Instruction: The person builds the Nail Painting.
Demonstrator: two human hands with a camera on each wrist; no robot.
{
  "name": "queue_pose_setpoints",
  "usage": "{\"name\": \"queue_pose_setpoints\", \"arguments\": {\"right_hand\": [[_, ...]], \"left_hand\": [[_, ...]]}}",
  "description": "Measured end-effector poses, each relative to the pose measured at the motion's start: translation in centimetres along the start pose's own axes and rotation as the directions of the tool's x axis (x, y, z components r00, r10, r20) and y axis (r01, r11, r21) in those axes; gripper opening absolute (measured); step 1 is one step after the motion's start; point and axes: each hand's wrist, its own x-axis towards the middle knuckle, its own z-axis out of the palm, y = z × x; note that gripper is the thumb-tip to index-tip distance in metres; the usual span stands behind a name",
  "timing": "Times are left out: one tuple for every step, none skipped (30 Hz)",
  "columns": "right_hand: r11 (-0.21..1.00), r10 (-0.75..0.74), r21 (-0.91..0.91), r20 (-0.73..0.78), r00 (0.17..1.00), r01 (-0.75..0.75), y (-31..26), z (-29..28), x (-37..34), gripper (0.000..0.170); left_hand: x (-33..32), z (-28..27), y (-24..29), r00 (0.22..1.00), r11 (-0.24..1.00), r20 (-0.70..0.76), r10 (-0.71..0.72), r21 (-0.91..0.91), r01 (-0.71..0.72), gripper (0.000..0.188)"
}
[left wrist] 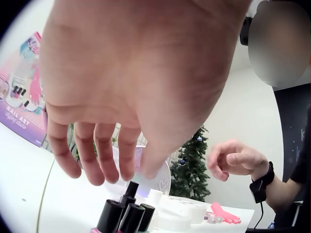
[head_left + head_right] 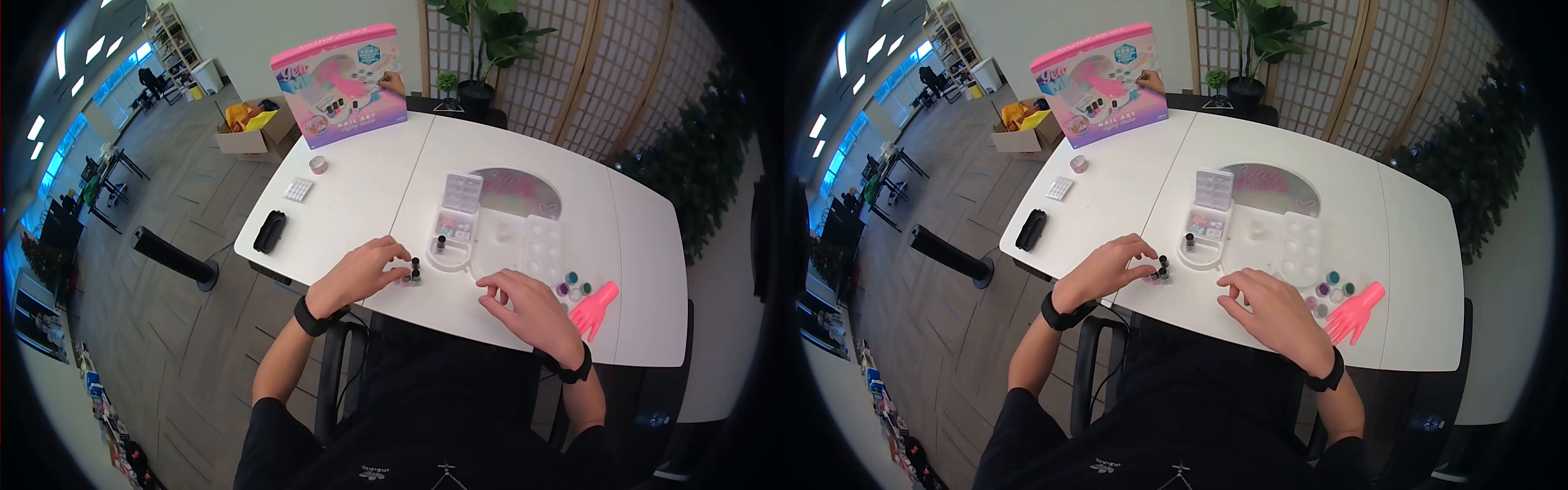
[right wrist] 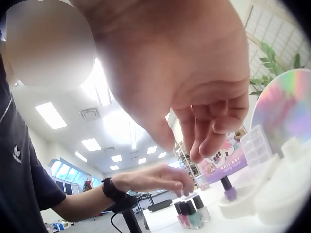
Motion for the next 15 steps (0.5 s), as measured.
{"name": "queue_pose_setpoints", "arguments": {"right_hand": [[1.0, 0.015, 0.015, -0.007, 1.0, -0.015, 0.0, 0.1, -0.7, 0.029], [0.999, 0.03, 0.028, -0.015, 0.999, -0.03, 0.0, 0.2, -1.3, 0.029], [0.999, 0.036, 0.041, -0.014, 0.999, -0.036, 0.2, 0.5, -1.8, 0.029], [0.998, 0.043, 0.053, -0.014, 0.999, -0.042, 0.4, 0.8, -2.2, 0.029], [0.997, 0.05, 0.065, -0.014, 0.999, -0.049, 0.5, 1.2, -2.6, 0.029], [0.995, 0.067, 0.08, -0.017, 0.998, -0.065, 0.6, 1.5, -2.9, 0.028], [0.992, 0.084, 0.096, -0.019, 0.996, -0.082, 0.6, 1.8, -3.1, 0.028], [0.989, 0.1, 0.111, -0.022, 0.995, -0.097, 0.7, 2.1, -3.3, 0.028], [0.988, 0.106, 0.116, -0.032, 0.994, -0.102, 0.9, 2.5, -3.6, 0.028], [0.987, 0.111, 0.122, -0.042, 0.993, -0.105, 1.1, 2.9, -3.8, 0.027], [0.986, 0.116, 0.128, -0.053, 0.992, -0.109, 1.2, 3.0, -3.9, 0.027], [0.985, 0.122, 0.132, -0.053, 0.991, -0.114, 1.1, 3.1, -4.0, 0.027], [0.983, 0.128, 0.136, -0.053, 0.99, -0.12, 1.0, 3.2, -4.1, 0.027], [0.982, 0.135, 0.141, -0.052, 0.99, -0.126, 1.0, 3.2, -4.2, 0.027], [0.983, 0.131, 0.14, -0.056, 0.99, -0.122, 1.0, 3.4, -4.2, 0.027]], "left_hand": [[-0.6, 0.2, -0.2, 1.0, 1.0, 0.019, -0.002, -0.009, 0.002, 0.029], [-1.1, 0.5, -0.4, 0.999, 1.0, 0.037, -0.003, -0.017, 0.003, 0.029], [-1.4, 1.0, -0.9, 0.999, 1.0, 0.035, 0.014, -0.009, -0.014, 0.031], [-1.5, 1.3, -1.0, 0.999, 1.0, 0.032, 0.013, -0.009, -0.013, 0.03], [-1.6, 1.5, -1.1, 1.0, 1.0, 0.028, 0.013, -0.01, -0.013, 0.03], [-1.6, 1.7, -1.2, 1.0, 1.0, 0.024, 0.012, -0.012, -0.011, 0.029], [-1.7, 2.0, -1.3, 1.0, 0.999, 0.011, 0.017, -0.028, -0.016, 0.029], [-1.7, 2.3, -1.4, 1.0, 0.999, -0.003, 0.022, -0.044, -0.022, 0.028], [-1.7, 2.5, -1.5, 0.999, 0.998, -0.018, 0.027, -0.059, -0.028, 0.028], [-1.7, 2.7, -1.5, 0.999, 0.998, -0.027, 0.032, -0.052, -0.034, 0.027], [-1.7, 2.8, -1.5, 0.999, 0.998, -0.037, 0.037, -0.045, -0.039, 0.027], [-1.8, 2.8, -1.5, 0.998, 0.998, -0.046, 0.042, -0.038, -0.043, 0.027], [-1.8, 2.8, -1.5, 0.998, 0.999, -0.048, 0.037, -0.035, -0.039, 0.026], [-1.8, 2.8, -1.5, 0.998, 0.999, -0.049, 0.032, -0.032, -0.034, 0.026], [-1.8, 2.8, -1.5, 0.998, 0.999, -0.05, 0.027, -0.03, -0.028, 0.025]]}}
